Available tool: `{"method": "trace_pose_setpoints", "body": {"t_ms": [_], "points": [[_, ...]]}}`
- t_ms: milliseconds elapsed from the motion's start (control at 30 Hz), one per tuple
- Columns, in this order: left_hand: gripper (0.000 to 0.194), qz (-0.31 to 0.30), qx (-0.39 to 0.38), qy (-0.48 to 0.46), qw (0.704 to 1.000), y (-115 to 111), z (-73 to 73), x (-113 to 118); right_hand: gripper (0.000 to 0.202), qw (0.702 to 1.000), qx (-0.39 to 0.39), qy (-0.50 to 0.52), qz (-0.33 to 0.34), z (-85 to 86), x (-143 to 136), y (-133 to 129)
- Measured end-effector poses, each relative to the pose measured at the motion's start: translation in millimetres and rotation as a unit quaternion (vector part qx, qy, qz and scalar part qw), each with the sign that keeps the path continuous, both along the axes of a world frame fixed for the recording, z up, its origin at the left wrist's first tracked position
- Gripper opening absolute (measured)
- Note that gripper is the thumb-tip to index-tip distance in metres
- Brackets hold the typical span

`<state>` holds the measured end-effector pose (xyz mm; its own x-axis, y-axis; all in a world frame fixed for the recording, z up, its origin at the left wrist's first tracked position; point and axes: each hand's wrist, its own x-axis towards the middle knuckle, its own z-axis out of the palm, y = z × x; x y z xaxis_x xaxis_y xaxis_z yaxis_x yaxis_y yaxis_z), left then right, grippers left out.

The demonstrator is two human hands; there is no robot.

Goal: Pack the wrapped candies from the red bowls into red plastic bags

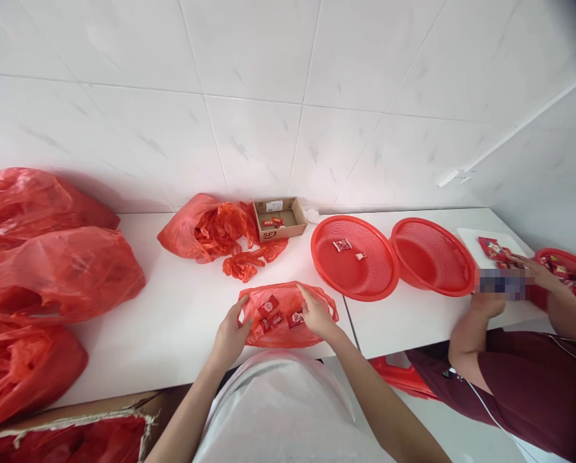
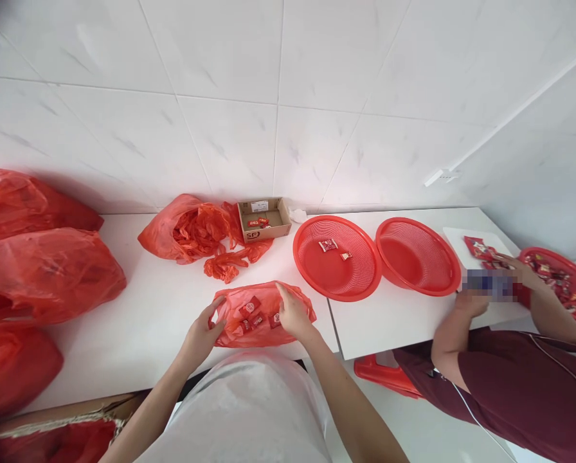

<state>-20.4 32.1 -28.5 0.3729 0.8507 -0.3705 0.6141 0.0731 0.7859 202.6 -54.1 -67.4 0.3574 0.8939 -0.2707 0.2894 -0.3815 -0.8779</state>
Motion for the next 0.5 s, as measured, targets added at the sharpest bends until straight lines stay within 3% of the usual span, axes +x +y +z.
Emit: {"method": "trace_pose_setpoints", "body": {"t_ms": [133, 200, 333, 500], "points": [[0.061, -0.008, 0.008, 0.012, 1.000, 0, 6.8, 3, 0.040, 0.999, 0.022, 0.043, 0.016, 9.1, 34, 8], [0.061, -0.009, 0.003, 0.010, 1.000, 0, 11.7, 5, 0.033, 0.999, 0.015, 0.028, -0.024, 10.1, 62, 14], [0.064, -0.015, -0.019, 0.010, 1.000, 1, 18.4, 8, 0.037, 0.987, -0.037, -0.073, -0.140, 3.7, 135, 24], [0.066, -0.017, -0.036, 0.024, 0.999, 6, 15.9, 13, 0.047, 0.965, -0.111, -0.168, -0.167, -15.3, 200, 40]]}}
